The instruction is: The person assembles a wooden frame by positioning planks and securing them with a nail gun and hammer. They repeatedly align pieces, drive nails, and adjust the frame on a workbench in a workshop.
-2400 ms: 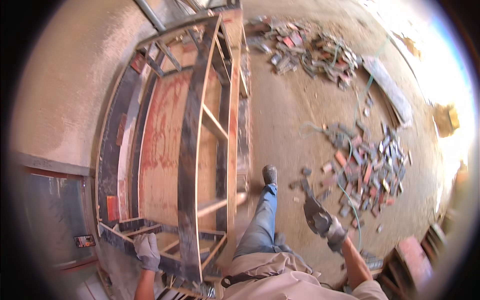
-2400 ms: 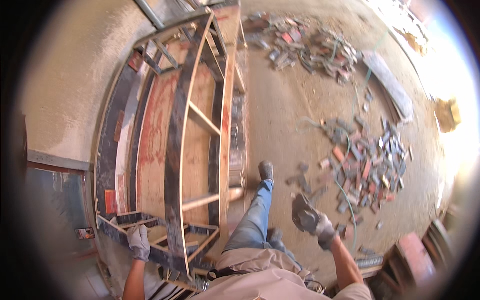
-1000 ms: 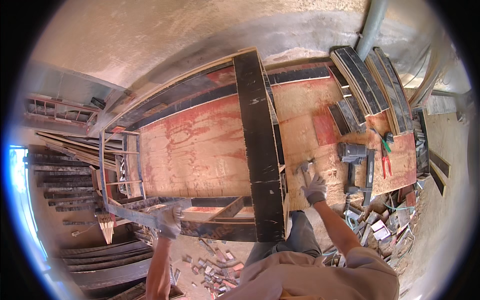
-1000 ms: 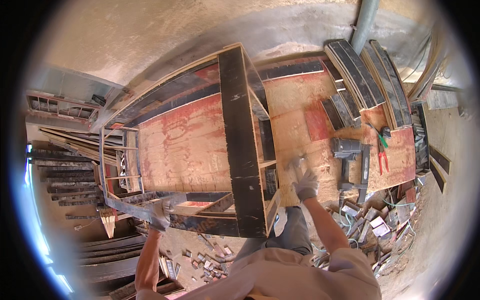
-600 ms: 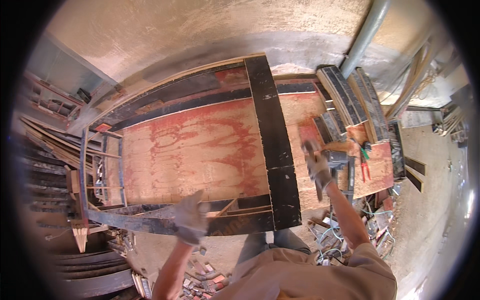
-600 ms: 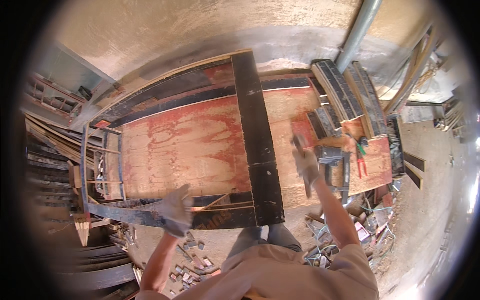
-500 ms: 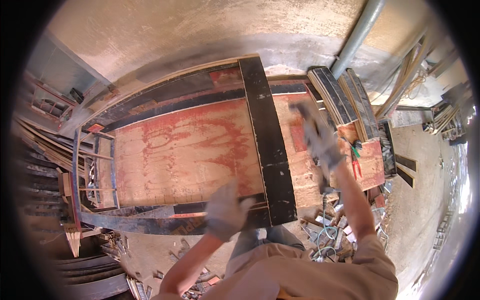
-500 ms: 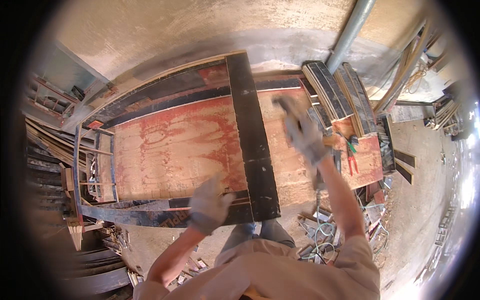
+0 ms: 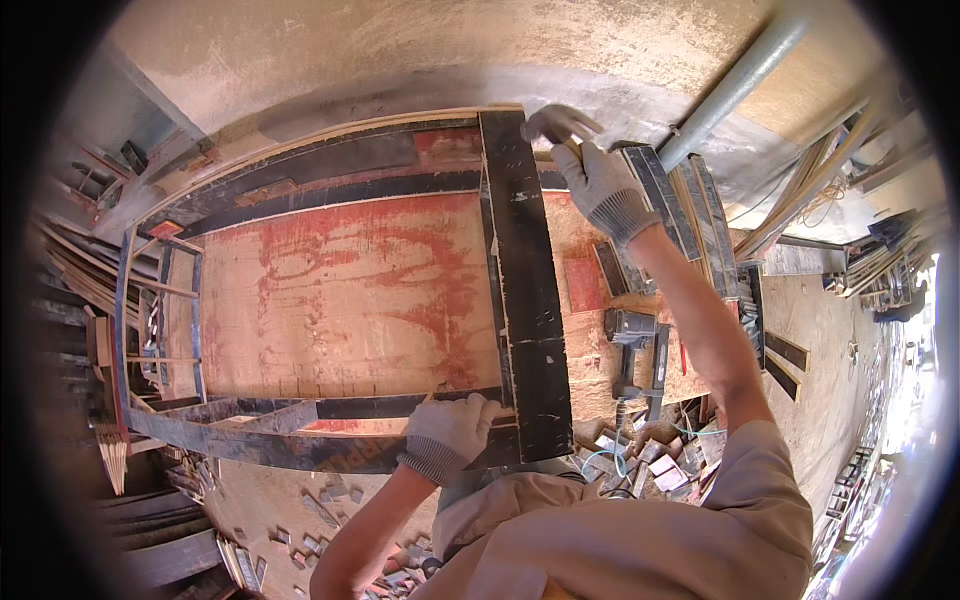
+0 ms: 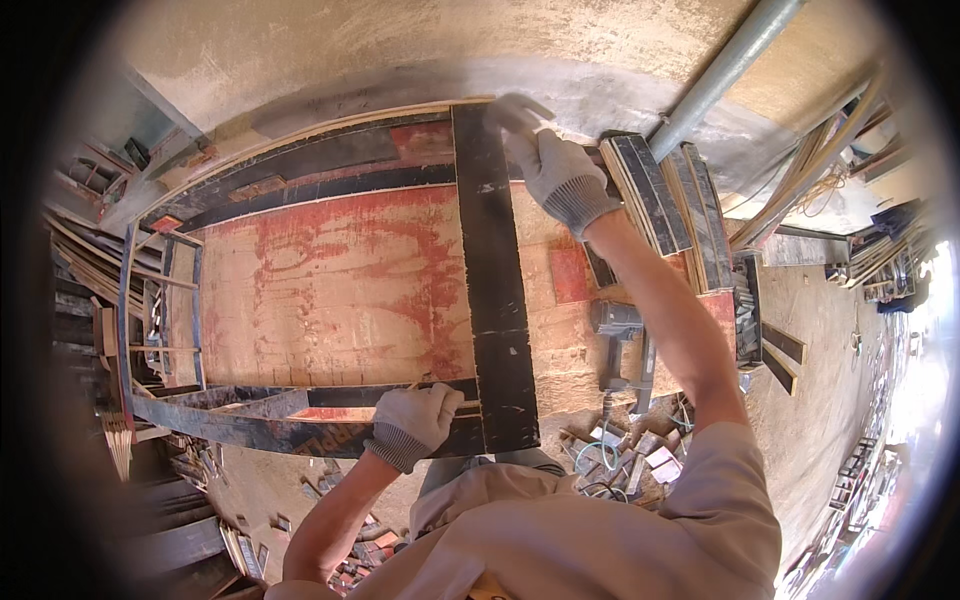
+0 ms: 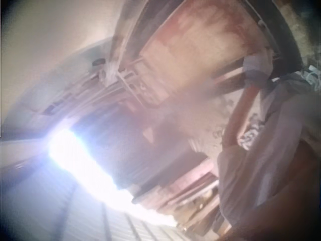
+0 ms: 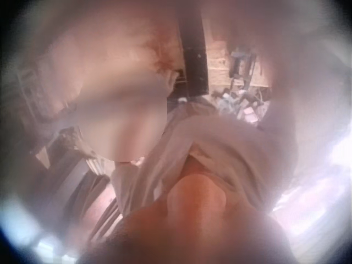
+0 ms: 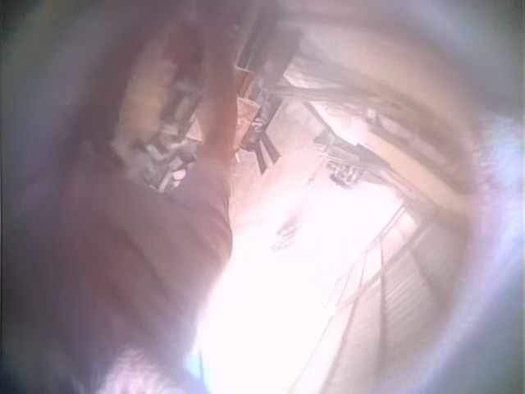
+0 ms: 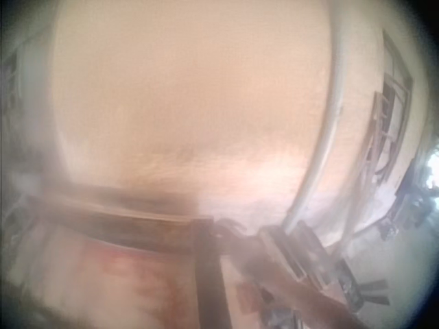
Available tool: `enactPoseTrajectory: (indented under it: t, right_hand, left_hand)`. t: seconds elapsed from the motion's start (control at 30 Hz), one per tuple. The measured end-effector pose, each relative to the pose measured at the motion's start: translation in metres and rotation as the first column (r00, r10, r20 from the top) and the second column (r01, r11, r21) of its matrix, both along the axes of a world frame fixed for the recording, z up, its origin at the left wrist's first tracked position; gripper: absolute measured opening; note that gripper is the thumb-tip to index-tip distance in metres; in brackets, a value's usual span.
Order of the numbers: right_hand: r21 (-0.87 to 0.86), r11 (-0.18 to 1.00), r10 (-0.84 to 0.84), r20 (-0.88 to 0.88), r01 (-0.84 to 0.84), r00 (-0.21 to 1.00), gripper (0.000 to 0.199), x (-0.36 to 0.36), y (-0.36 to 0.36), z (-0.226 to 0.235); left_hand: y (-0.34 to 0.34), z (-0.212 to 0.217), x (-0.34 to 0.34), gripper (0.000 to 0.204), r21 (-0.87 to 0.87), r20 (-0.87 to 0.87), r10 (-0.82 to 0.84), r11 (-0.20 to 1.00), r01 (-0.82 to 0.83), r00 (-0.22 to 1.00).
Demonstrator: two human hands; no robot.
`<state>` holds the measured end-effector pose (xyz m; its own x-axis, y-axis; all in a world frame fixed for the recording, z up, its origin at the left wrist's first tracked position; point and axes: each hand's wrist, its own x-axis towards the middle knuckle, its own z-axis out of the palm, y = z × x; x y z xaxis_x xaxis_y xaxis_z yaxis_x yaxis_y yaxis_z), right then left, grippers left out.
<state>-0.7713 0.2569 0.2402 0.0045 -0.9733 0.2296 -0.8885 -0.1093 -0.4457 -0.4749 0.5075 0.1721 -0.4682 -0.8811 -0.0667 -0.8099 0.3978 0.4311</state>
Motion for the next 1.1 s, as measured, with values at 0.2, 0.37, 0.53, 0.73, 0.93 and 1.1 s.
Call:
enactPoseTrajectory:
  t: [0.2, 0.37, 0.53, 0.73, 0.93, 1.1]
  right_hand:
    - [0.251, 0.968, 0.028, -0.066, -0.01, 0.997, 0.069, 0.003, -0.02, 0.012]
    - [0.171, 0.971, 0.186, -0.102, -0.167, 0.977, 0.07, -0.001, 0.008, -0.005]
    - [0.122, 0.983, 0.122, 0.138, -0.139, 0.983, 0.056, -0.013, 0.114, 0.042]
    - [-0.416, 0.833, 0.445, 0.113, -0.365, 0.888, 0.055, 0.001, 0.204, 0.029]
    - [-0.004, 0.985, 0.17, 0.068, -0.17, 0.983, 0.055, 0.007, 0.222, 0.016]
    - [0.626, 0.778, 0.04, -0.12, 0.045, 0.992, 0.05, 0.023, 0.216, 0.028]
  left_hand:
    - [-0.001, 0.008, -0.002, 0.024, -0.092, -0.026, -0.006, 0.996, 0.004, 1.0]
    - [0.004, 0.005, -0.005, 0.03, -0.131, 0.008, 0.052, 0.99, -0.05, 0.999]
    - [0.006, -0.002, -0.003, 0.035, -0.149, 0.007, 0.046, 0.988, -0.044, 0.999]
    - [0.006, -0.003, -0.005, 0.039, -0.155, 0.05, 0.047, 0.987, -0.039, 0.998]
    - [0.007, -0.005, -0.001, 0.041, -0.186, 0.058, 0.039, 0.982, -0.027, 0.998]
    - [0.005, -0.008, 0.004, 0.042, -0.157, -0.002, 0.004, 0.988, -0.004, 1.0]
